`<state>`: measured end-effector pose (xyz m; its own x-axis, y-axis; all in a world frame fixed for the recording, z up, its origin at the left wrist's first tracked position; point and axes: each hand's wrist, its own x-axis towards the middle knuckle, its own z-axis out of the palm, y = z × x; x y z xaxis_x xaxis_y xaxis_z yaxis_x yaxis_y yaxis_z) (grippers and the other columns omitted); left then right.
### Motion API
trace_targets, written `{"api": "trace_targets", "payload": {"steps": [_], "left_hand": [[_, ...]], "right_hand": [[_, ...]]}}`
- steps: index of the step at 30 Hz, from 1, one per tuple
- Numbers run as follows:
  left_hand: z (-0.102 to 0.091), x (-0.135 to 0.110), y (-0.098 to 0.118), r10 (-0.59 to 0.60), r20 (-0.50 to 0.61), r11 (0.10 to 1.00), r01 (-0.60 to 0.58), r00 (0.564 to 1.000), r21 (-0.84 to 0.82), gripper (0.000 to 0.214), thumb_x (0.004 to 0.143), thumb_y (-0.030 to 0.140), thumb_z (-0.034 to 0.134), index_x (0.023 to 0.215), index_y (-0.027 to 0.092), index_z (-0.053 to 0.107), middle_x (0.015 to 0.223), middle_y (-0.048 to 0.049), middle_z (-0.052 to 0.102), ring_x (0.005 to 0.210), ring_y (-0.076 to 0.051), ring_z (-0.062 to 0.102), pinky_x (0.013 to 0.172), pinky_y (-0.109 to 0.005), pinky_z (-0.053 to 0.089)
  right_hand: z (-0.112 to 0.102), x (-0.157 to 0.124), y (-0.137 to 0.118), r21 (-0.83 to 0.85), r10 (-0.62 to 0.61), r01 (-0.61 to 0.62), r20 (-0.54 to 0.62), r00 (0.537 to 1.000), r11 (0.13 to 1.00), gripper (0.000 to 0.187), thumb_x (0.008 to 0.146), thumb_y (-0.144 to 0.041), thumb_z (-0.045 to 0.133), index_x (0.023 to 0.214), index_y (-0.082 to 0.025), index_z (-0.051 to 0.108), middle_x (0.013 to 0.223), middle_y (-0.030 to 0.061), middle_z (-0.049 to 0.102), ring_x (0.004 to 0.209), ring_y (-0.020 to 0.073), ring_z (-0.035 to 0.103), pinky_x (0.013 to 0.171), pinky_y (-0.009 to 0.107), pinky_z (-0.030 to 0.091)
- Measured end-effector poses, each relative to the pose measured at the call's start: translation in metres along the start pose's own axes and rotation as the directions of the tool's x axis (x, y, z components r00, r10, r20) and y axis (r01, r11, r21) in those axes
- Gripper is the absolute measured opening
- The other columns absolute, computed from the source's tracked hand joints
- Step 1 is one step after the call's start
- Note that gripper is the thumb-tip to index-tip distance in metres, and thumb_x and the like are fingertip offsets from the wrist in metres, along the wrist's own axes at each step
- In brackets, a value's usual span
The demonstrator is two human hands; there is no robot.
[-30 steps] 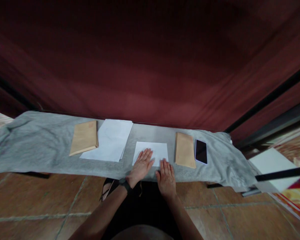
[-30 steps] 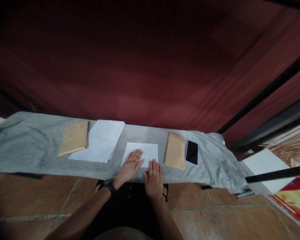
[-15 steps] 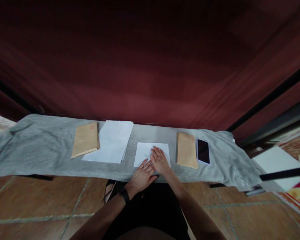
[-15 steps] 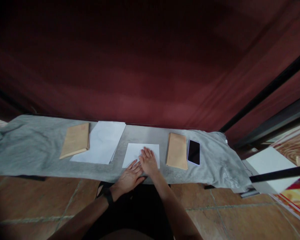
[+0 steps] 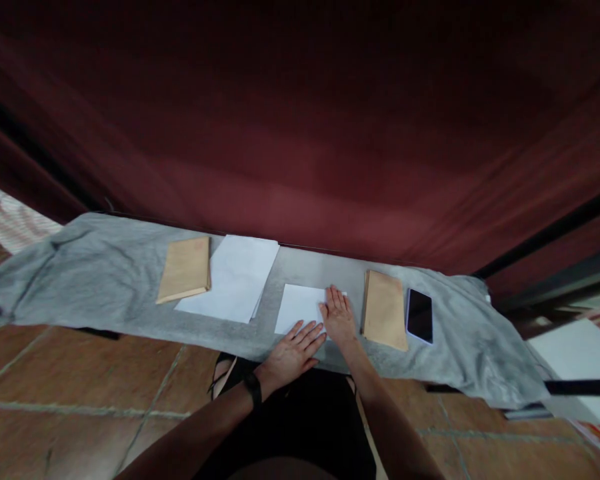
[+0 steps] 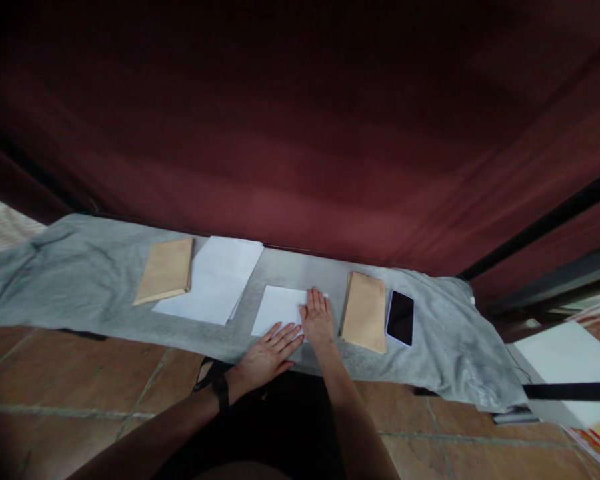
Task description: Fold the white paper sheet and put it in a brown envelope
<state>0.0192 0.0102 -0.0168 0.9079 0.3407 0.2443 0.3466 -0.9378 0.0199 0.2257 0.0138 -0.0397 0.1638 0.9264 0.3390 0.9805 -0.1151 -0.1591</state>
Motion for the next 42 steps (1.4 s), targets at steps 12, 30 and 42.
{"api": "trace_targets", "payload": {"steps": [12, 30, 42], "left_hand": [[0.006, -0.001, 0.006, 0.006, 0.054, 0.999, -0.008, 0.999, 0.049, 0.059, 0.098, 0.041, 0.054, 0.15, 0.017, 0.041, 0.162, -0.0158, 0.034, 0.151, -0.026, 0.031, 0.126, -0.045, 0.017], [0.001, -0.005, 0.011, -0.081, -0.037, 0.996, 0.079, 0.996, -0.045, 0.068, 0.096, 0.048, 0.056, 0.151, 0.013, 0.038, 0.161, -0.0178, 0.034, 0.151, -0.027, 0.029, 0.126, -0.046, 0.022], [0.0, -0.006, 0.002, -0.654, -0.156, 0.75, 0.661, 0.74, -0.009, 0.068, 0.102, 0.04, 0.035, 0.156, -0.001, 0.026, 0.156, -0.027, 0.037, 0.15, -0.036, 0.029, 0.122, -0.058, 0.026]], "right_hand": [[-0.014, -0.043, -0.006, -0.045, 0.125, -0.127, -0.043, 0.991, 0.991, 0.058, 0.106, -0.034, 0.027, 0.151, 0.0, 0.039, 0.156, 0.0271, 0.04, 0.143, 0.0351, 0.041, 0.114, 0.054, 0.034], [-0.037, -0.101, -0.02, -0.031, -0.022, 0.022, 0.006, 1.0, 0.999, 0.059, 0.107, -0.044, 0.029, 0.154, -0.009, 0.037, 0.161, 0.0196, 0.035, 0.148, 0.0288, 0.034, 0.118, 0.048, 0.03], [-0.035, -0.102, -0.026, -0.023, 0.054, -0.055, -0.021, 0.998, 0.998, 0.061, 0.106, -0.045, 0.032, 0.156, -0.009, 0.034, 0.16, 0.021, 0.037, 0.147, 0.0301, 0.036, 0.119, 0.051, 0.028]]}}
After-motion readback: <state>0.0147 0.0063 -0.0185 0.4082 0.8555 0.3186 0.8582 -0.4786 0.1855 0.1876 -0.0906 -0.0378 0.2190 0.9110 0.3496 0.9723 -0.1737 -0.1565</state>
